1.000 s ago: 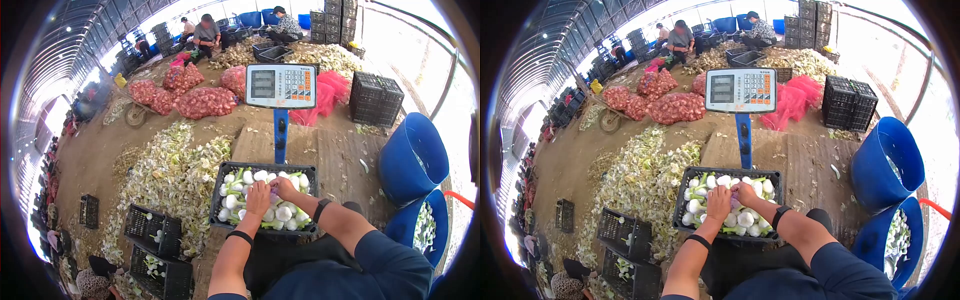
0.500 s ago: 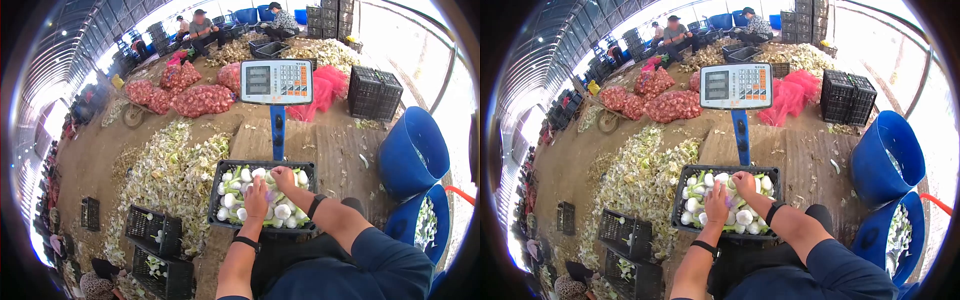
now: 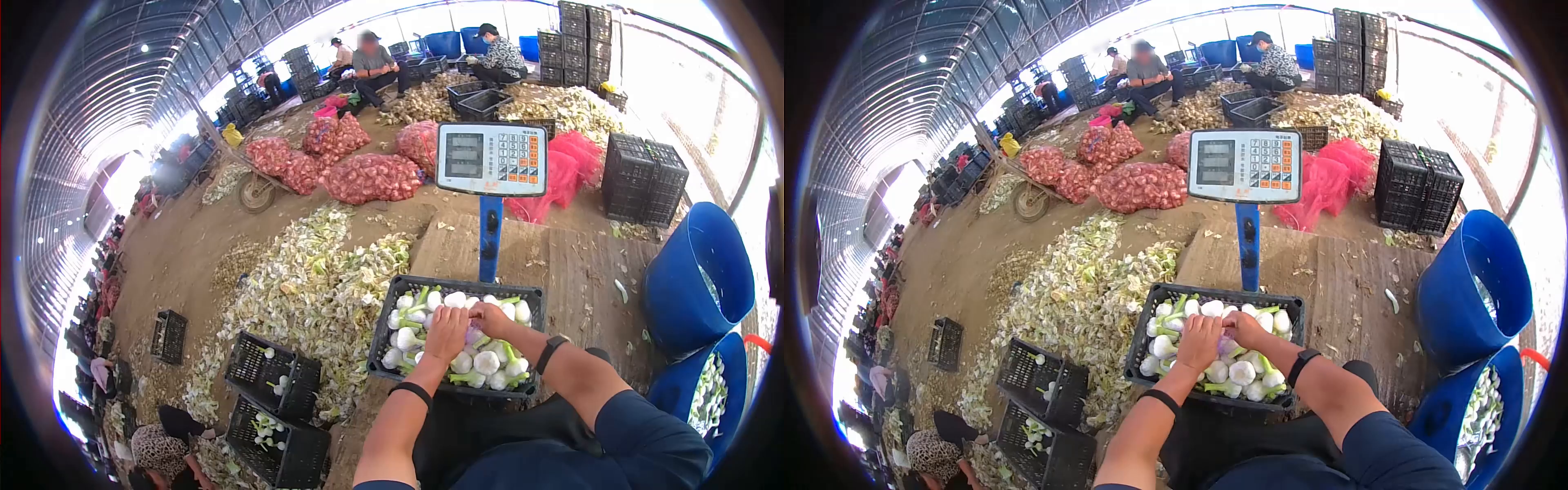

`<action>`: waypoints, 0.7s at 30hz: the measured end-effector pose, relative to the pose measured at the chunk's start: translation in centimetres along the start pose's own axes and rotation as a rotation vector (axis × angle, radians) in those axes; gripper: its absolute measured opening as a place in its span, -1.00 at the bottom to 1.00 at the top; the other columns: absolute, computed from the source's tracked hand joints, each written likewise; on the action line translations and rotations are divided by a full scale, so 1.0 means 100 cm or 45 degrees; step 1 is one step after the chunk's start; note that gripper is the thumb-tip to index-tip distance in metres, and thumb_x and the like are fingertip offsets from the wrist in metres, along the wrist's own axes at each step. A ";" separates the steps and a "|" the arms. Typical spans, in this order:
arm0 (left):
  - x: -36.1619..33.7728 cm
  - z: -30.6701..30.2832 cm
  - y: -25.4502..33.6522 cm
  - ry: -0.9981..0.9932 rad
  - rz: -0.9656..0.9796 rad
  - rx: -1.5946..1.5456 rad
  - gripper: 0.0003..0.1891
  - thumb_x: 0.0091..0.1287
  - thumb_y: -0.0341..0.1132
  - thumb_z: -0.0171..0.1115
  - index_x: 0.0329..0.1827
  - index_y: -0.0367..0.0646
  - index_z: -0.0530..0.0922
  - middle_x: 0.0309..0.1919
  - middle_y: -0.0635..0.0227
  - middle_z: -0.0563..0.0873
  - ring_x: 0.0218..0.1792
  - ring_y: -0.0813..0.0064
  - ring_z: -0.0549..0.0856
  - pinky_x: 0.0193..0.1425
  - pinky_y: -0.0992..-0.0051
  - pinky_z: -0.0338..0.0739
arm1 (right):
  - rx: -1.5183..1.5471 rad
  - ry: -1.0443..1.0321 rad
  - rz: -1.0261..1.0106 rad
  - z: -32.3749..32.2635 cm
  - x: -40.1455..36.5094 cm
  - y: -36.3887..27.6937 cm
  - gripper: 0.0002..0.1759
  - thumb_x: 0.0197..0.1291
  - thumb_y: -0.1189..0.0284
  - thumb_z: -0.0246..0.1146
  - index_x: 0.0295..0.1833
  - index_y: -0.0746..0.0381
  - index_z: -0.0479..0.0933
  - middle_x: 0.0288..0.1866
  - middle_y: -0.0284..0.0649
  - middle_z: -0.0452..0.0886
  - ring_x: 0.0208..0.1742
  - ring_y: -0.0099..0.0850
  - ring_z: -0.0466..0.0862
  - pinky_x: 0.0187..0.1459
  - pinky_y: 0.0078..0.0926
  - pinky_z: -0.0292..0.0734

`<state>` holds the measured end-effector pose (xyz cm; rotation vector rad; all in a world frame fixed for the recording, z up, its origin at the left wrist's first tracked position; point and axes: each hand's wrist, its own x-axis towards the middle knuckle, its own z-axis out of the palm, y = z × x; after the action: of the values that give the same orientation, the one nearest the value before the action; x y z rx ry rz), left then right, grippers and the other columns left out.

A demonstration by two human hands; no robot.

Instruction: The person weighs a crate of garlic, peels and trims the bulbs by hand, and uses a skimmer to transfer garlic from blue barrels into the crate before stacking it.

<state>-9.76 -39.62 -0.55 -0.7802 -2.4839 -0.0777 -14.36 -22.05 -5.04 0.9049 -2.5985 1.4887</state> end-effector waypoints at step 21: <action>0.008 -0.001 0.019 -0.392 -0.889 -0.523 -0.77 0.47 -0.24 0.05 -0.04 -0.22 0.55 -0.02 -0.04 0.55 -0.07 -0.15 0.68 -0.02 -0.04 0.60 | -0.564 0.178 0.107 -0.043 -0.042 -0.050 -0.85 0.22 0.33 0.26 -0.33 0.14 0.66 -0.28 -0.12 0.57 -0.15 -0.07 0.63 -0.09 -0.13 0.55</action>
<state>-9.23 -37.65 -0.23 -0.0248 -2.9668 -0.7849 -9.58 -18.58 0.07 0.6247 -2.7183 0.8848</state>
